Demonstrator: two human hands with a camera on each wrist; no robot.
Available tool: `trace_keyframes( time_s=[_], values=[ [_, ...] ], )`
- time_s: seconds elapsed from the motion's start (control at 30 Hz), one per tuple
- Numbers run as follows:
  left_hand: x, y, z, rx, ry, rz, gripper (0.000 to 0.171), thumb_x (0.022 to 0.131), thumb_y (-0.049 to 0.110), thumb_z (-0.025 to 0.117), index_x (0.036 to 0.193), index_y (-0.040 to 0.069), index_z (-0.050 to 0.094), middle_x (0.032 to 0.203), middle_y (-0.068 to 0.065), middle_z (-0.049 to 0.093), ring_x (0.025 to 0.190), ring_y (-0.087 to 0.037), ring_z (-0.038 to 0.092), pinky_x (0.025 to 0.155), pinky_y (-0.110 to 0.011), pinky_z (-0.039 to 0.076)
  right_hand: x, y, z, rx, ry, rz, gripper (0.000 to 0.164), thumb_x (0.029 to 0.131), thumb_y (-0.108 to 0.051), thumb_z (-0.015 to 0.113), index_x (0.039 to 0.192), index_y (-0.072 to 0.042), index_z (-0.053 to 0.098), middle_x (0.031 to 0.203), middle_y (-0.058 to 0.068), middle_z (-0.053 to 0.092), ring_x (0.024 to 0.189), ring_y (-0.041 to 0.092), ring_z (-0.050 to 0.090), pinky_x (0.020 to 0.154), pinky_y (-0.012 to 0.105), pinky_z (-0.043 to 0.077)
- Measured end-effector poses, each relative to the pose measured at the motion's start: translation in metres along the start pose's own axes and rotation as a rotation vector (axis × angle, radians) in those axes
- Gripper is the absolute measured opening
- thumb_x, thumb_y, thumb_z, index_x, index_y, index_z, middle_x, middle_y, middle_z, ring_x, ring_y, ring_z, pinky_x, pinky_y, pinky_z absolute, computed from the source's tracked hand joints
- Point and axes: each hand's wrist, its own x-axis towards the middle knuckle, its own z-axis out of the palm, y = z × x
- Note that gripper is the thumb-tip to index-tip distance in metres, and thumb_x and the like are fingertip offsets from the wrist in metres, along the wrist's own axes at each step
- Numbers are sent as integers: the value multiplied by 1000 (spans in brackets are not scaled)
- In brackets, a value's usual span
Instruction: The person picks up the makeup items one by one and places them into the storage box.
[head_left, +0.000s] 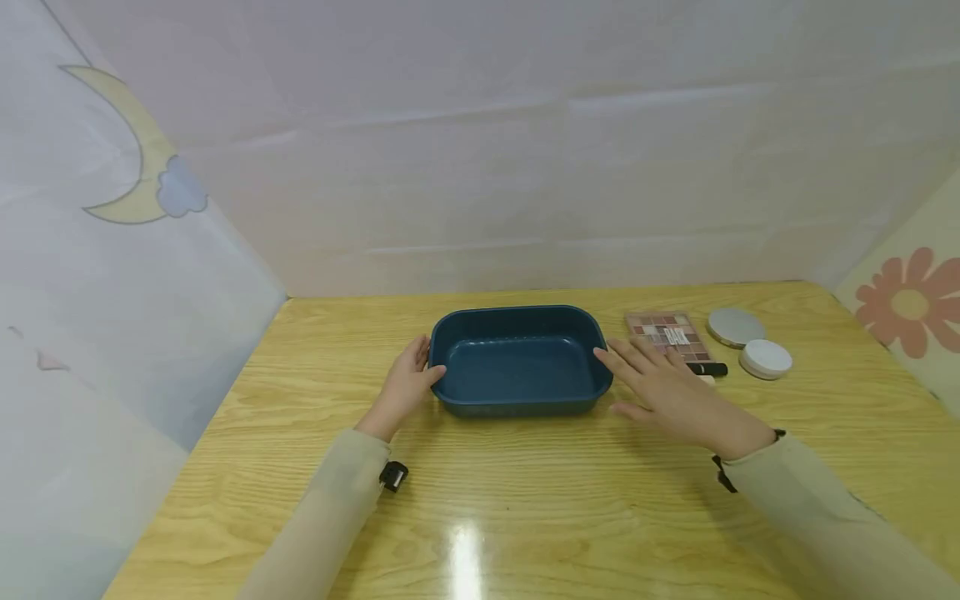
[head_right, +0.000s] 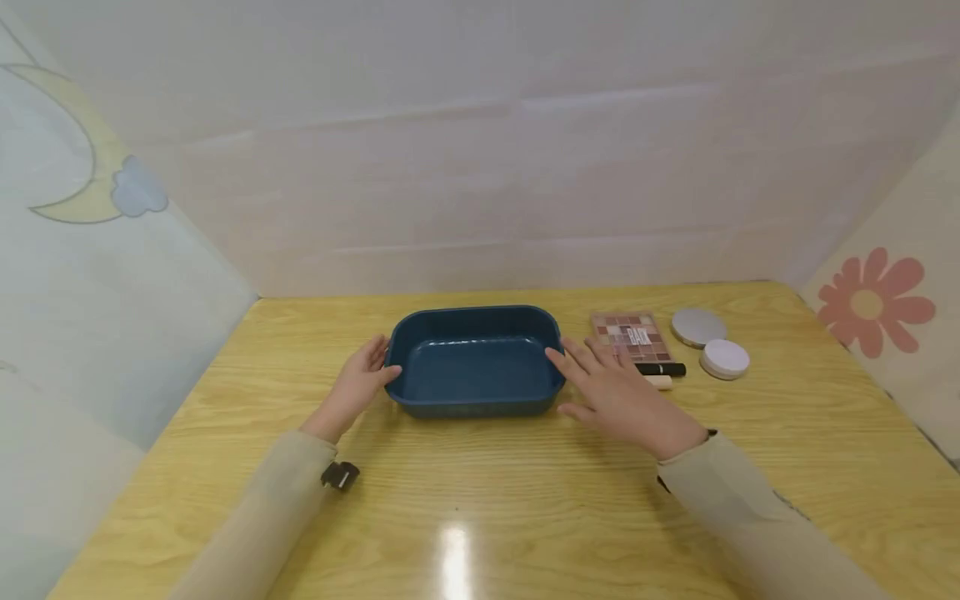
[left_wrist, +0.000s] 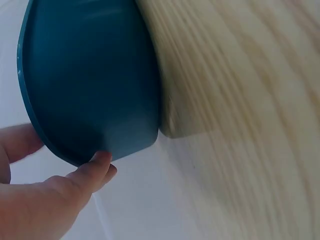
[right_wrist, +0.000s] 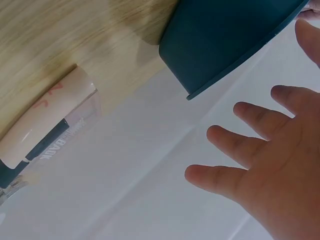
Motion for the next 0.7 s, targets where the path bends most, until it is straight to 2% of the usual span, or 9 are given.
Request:
trace_keyframes(
  time_s=[0.1,0.27,0.5,0.7],
  values=[
    [3,1,1,-45,20,-3,66,96,-8,51,151,-10,13,157,-24,17,144,-34,18,113,-41,25,0,1,0,-6,3,14,72,95,-33,63,152,-7,29,154,25,27,140,47,20,100,73,21],
    [3,1,2,-78,33,-25,65,96,-11,50,151,-8,16,157,-22,19,144,-33,20,112,-40,26,-1,3,1,-6,17,18,71,94,-32,64,151,-5,31,153,26,28,139,47,23,99,74,22],
    [3,0,3,-154,50,-83,61,97,-8,49,151,-6,20,156,-21,23,144,-32,23,112,-40,28,-3,5,3,-28,39,14,70,94,-31,65,150,-3,33,151,26,31,136,48,27,100,72,25],
    [3,-1,5,-203,77,-93,58,98,-7,47,151,-4,24,155,-20,27,143,-31,26,111,-41,31,-6,7,4,-4,45,32,69,94,-30,65,149,-1,34,150,28,32,135,50,28,100,72,25]
  ],
)
